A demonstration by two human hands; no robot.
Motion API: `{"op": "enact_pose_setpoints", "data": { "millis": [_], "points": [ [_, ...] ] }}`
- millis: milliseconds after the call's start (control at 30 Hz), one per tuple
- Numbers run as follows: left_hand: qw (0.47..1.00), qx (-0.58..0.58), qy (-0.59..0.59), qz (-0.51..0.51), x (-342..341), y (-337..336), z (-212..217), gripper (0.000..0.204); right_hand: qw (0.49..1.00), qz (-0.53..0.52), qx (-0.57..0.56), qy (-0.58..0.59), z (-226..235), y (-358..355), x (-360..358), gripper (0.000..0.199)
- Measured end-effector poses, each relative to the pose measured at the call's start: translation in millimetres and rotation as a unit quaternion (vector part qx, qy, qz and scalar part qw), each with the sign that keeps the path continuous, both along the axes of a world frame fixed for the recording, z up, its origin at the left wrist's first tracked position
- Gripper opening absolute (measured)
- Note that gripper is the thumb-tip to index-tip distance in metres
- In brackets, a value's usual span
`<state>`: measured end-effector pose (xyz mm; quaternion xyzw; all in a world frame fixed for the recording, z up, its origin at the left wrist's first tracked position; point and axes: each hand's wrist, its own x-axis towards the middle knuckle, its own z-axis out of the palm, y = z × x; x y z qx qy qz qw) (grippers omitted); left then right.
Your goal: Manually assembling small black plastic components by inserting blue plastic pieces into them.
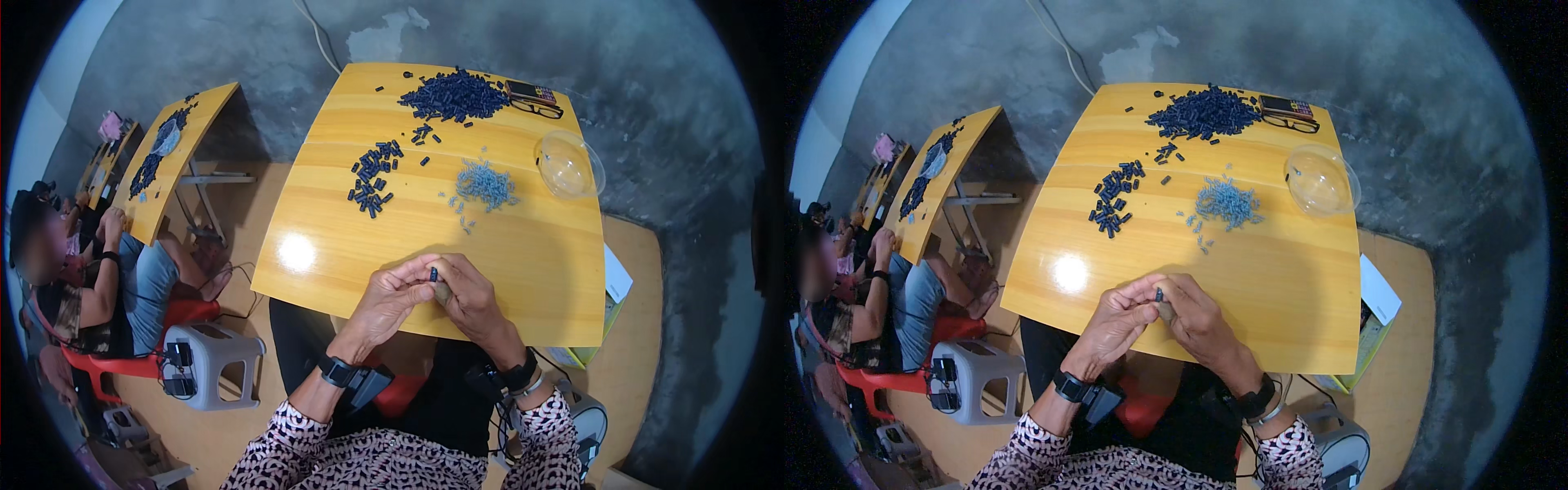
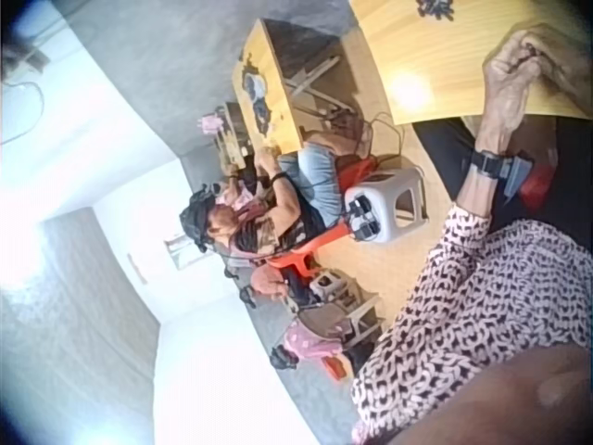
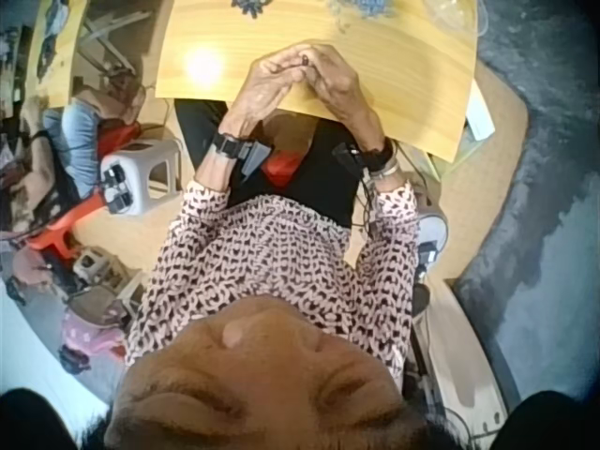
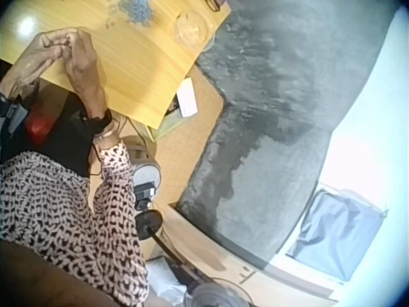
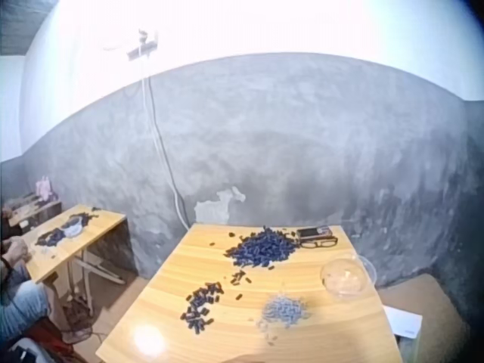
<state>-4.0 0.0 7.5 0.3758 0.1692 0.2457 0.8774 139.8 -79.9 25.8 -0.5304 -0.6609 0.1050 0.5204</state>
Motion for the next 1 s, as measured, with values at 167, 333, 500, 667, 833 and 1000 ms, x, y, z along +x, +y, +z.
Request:
{"op": "enact_pose_setpoints", "data": {
  "millis": [167,333,500,667,833,1000],
  "points": [
    [0.999,0.016,-0.031,-0.005,2.5,1.0,3.3,0.053,0.999,-0.019,0.036,0.001,-5.3,3.6,-0.7,0.033],
    [0.996,0.014,-0.071,-0.049,1.1,4.9,0.9,0.054,0.999,-0.040,0.030,0.001,-3.6,-2.0,-2.4,0.032],
    [0.993,-0.046,-0.090,-0.067,0.7,8.2,-2.4,0.048,0.992,-0.108,0.060,0.014,-5.7,-2.5,-1.4,0.032],
    [0.993,-0.050,-0.082,-0.075,5.3,7.2,4.6,0.046,0.979,-0.197,0.055,0.007,6.6,-26.0,15.4,0.028],
    [0.992,-0.062,-0.094,-0.052,-6.5,11.9,3.9,0.047,0.926,-0.367,0.044,-0.081,34.0,-82.0,71.8,0.019],
    [0.991,-0.084,-0.097,-0.047,-5.4,11.5,5.2,0.052,0.869,-0.489,-0.017,-0.080,7.8,-160.1,163.9,0.019]
  ]
}}
